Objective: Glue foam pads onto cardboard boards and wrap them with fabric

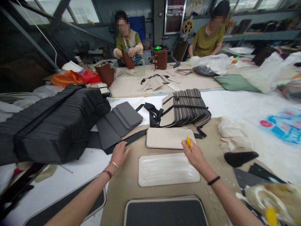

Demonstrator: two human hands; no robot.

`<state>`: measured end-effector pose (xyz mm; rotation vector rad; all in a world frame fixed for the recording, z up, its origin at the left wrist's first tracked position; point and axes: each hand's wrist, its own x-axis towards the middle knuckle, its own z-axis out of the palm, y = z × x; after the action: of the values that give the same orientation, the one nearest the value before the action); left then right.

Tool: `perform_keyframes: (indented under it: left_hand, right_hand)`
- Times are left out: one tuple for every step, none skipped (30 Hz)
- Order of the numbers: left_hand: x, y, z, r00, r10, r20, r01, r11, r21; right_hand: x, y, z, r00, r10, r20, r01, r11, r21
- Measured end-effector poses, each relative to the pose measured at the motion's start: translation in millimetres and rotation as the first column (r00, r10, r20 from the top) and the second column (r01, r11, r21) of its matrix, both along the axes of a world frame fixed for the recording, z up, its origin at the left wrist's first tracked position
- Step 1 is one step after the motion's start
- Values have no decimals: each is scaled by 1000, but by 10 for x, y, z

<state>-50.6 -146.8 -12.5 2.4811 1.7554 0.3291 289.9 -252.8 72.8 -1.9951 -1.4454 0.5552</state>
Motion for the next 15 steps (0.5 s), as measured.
perform_keyframes:
  left_hand:
    - [-2,105,-1,1000,19,-18,-19,1000,-3]
    - [-2,196,-1,999,36,-36,-36,999,-7]
    - [-1,276,1,997,51,-51,-52,999,-6]
    - [-1,346,6,996,68,-63,-69,998,-1]
    - [-3,412,13,993,92,-71,-91,996,11]
    - [-10,477,22,989,126,-78,-124,992,31]
    - [-22,543,33,982,168,-87,-164,985,55]
    - [-40,614,44,973,209,-99,-202,977,76]
    - [-60,689,56,964,241,-115,-231,969,92]
    - [-78,768,69,957,258,-134,-245,964,104]
    - [-91,851,83,956,252,-152,-236,965,114]
    - [-92,935,100,961,219,-168,-200,972,121]
    - [-78,1020,119,970,163,-178,-142,982,126]
    - [-46,1103,141,978,100,-184,-78,989,126]
    - [3,1182,164,981,37,-192,-16,994,110]
  right_hand:
    - [-28,18,-27,1000,26,9,-26,1000,-16]
    - [-51,28,-51,998,52,20,-52,998,-31]
    - [-69,31,-73,997,77,29,-75,996,-45]
    - [-80,29,-91,995,97,37,-95,994,-60]
    - [-87,22,-106,993,112,41,-108,991,-76]
    - [-88,13,-118,991,126,41,-122,988,-91]
    - [-84,2,-128,989,143,37,-139,985,-103]
    - [-77,-9,-137,986,162,31,-157,981,-113]
    - [-67,-18,-147,984,174,28,-169,979,-117]
    - [-55,-26,-159,984,178,25,-174,978,-115]
    - [-43,-33,-175,984,176,22,-172,979,-110]
    - [-30,-38,-195,986,167,18,-164,981,-106]
    - [-17,-42,-221,989,150,11,-149,984,-103]
    - [-4,-46,-253,992,130,3,-129,987,-99]
    - [8,-51,-290,994,110,-5,-110,989,-96]
